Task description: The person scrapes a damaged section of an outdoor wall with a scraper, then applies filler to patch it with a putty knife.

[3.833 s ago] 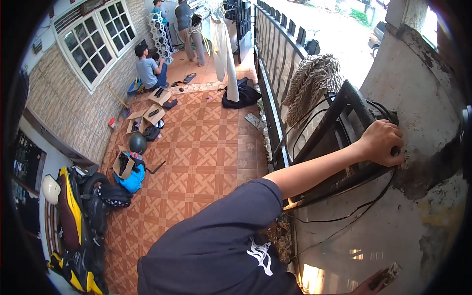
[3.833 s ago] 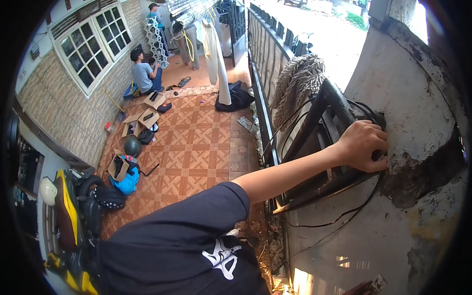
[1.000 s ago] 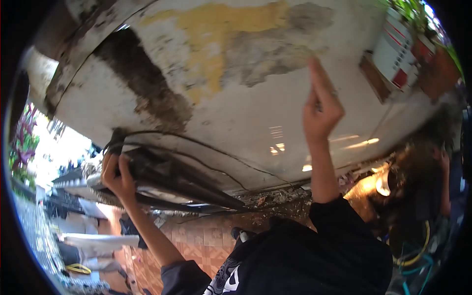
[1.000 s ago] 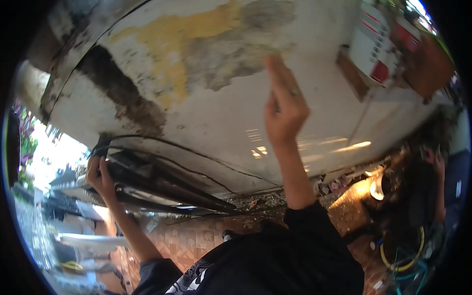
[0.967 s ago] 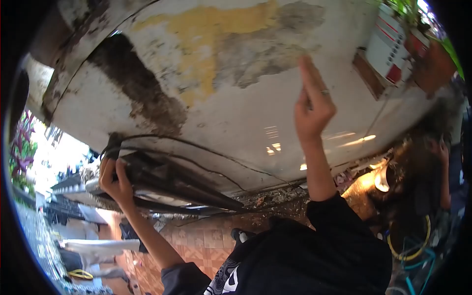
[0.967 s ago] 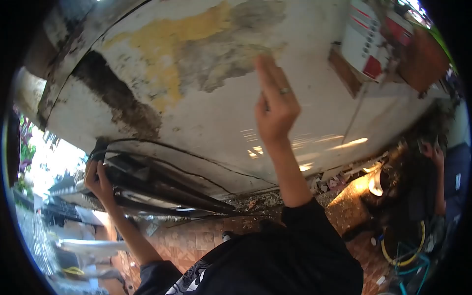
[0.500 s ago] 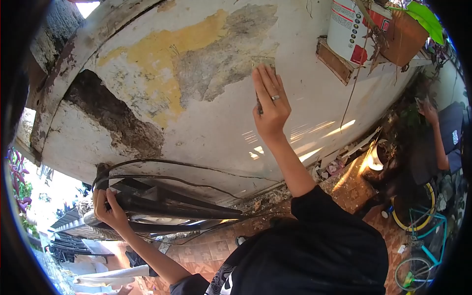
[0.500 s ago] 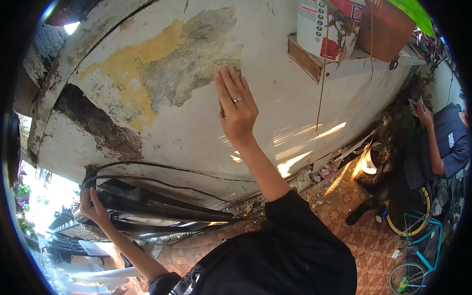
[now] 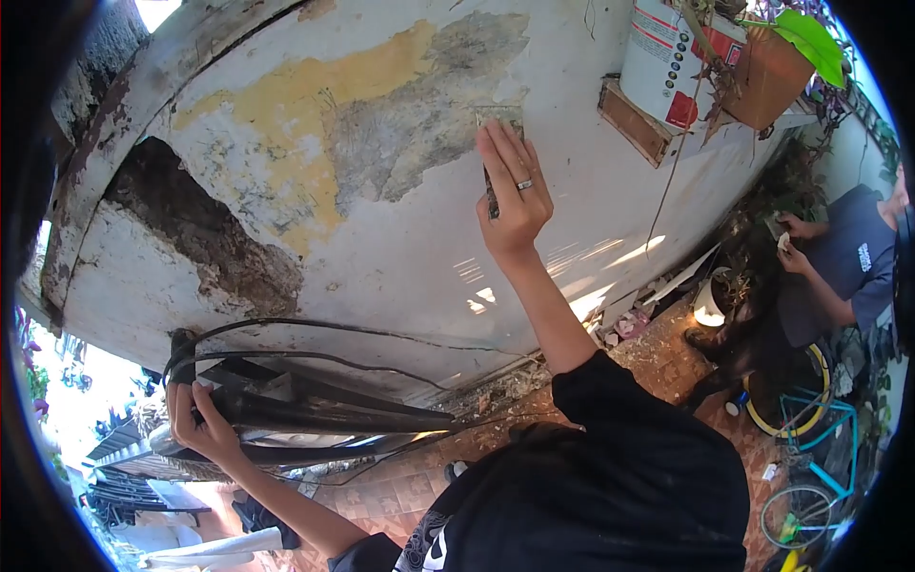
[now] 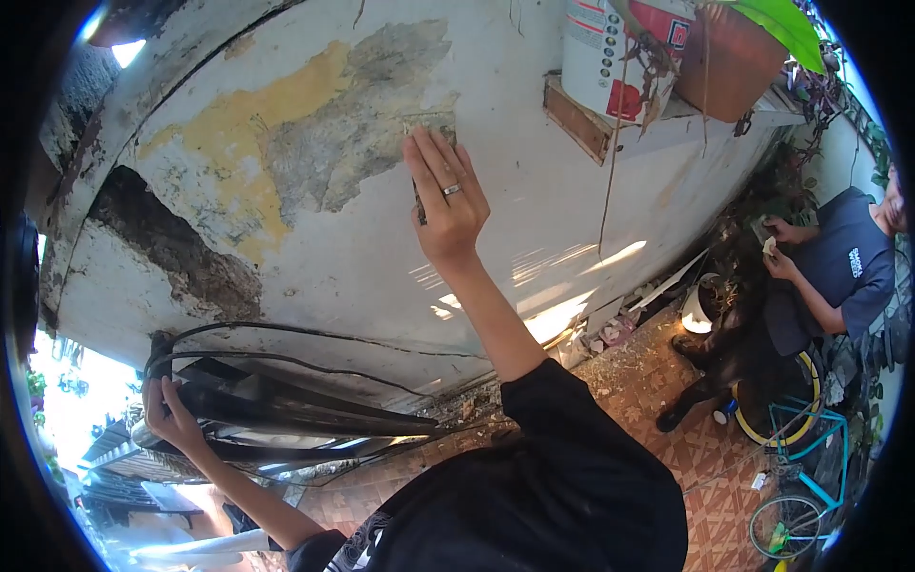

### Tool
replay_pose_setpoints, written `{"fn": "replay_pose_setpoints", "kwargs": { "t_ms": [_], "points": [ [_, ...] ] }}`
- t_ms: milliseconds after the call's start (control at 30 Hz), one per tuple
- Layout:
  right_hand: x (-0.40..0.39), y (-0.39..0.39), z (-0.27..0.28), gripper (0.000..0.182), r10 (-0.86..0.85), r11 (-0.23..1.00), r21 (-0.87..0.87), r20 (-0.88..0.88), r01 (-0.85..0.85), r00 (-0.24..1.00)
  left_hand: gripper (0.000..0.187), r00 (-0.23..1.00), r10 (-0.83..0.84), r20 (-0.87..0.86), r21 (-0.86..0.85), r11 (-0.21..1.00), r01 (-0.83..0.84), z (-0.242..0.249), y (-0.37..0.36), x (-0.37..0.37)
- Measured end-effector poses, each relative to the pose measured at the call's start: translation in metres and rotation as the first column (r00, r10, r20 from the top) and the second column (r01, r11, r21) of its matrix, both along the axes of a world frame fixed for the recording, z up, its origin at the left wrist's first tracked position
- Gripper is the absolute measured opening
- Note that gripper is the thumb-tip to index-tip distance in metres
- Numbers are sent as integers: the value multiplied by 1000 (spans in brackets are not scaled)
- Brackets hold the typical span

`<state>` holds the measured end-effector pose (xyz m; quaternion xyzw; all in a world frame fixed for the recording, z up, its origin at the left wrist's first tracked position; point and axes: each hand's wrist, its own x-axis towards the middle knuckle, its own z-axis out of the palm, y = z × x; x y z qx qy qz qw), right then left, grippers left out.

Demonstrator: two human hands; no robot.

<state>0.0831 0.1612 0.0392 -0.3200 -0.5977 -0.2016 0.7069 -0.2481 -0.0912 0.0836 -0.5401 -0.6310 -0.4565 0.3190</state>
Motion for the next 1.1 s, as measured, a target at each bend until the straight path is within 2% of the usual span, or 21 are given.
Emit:
{"fn": "replay_pose_setpoints", "kwargs": {
  "t_ms": [133,233,333,400,433,533,733,800,900,967,1100],
  "points": [
    [-2,14,11,60,0,998,56,-70,4,998,24,1000,-1,-7,28,1000,1,-3,1,0],
    [1,23,55,55,-28,989,143,-144,49,989,24,999,2,42,8,1000,-2,-3,-1,1],
    [3,14,48,58,-11,996,84,-112,20,994,24,1000,-14,27,40,999,13,-3,0,0],
    [5,2,24,58,-2,999,35,-68,4,998,23,999,9,-38,17,1000,-8,-2,0,-2],
    [5,-2,14,58,9,1000,-22,-26,-9,1000,23,999,7,-35,22,1000,-7,-3,0,-2],
    [5,-9,2,58,16,998,-55,26,-14,1000,22,1000,9,13,32,999,-10,-3,0,0],
    [1,-5,17,55,2,999,-49,-20,-3,1000,22,997,35,-75,-6,999,-35,-1,0,-2],
    [0,-8,15,55,4,998,-62,-16,-5,1000,22,996,19,-89,89,996,-11,-5,3,-4],
    [0,-11,4,55,0,998,-65,-5,0,1000,22,999,27,-25,-15,1000,-27,-1,-1,-1],
    [-1,-10,3,55,7,998,-59,4,-6,1000,22,1000,29,-12,9,1000,-28,-2,0,1],
    [4,-2,4,44,3,1000,-1,14,-3,1000,23,999,27,26,25,999,-28,-4,1,0]
  ]
}}
